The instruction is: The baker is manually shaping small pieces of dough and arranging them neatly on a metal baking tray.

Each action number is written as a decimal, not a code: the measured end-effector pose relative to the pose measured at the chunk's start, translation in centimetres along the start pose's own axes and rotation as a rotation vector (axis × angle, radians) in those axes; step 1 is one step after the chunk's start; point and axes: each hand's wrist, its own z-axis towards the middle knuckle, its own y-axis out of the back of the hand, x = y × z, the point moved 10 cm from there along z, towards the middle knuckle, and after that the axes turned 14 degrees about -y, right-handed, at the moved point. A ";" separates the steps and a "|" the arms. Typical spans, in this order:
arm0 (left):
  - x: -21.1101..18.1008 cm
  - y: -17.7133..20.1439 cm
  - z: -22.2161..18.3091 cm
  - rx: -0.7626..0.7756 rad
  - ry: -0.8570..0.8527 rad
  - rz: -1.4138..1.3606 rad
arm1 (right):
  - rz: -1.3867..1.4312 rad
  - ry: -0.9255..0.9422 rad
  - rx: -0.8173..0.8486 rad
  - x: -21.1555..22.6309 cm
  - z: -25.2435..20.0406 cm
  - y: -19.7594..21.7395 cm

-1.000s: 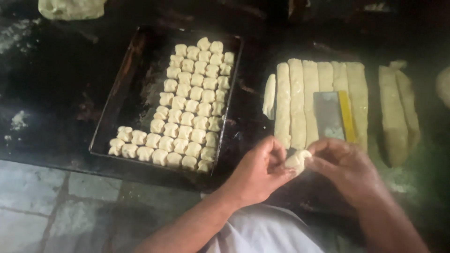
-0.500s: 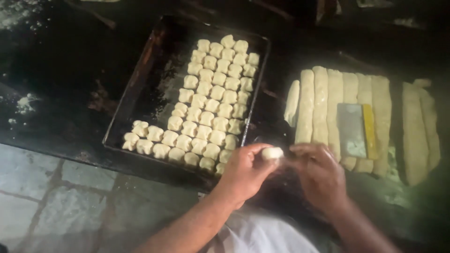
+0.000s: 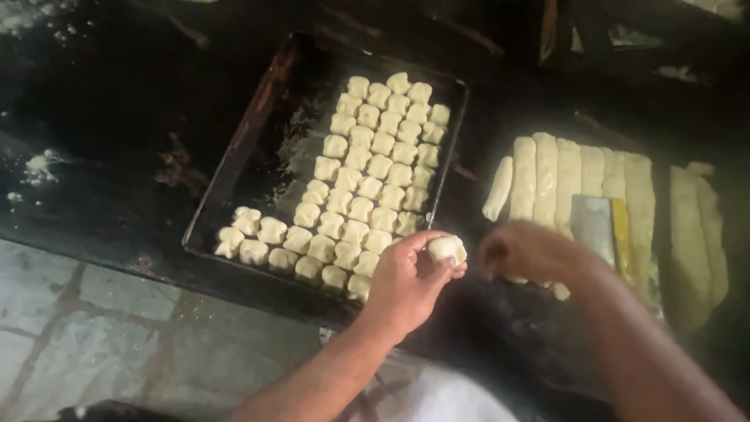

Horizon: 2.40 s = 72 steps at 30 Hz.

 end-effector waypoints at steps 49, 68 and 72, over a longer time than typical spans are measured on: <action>-10.0 20.7 -3.5 -0.345 -0.338 0.637 | 0.106 -0.321 -0.028 3.6 -3.3 -1.9; -9.3 21.8 2.5 0.079 -0.621 1.303 | 0.171 -0.187 -0.054 18.8 2.5 2.4; -5.5 22.0 4.5 0.227 -0.345 1.170 | 0.242 -0.157 -0.407 8.5 -3.3 3.5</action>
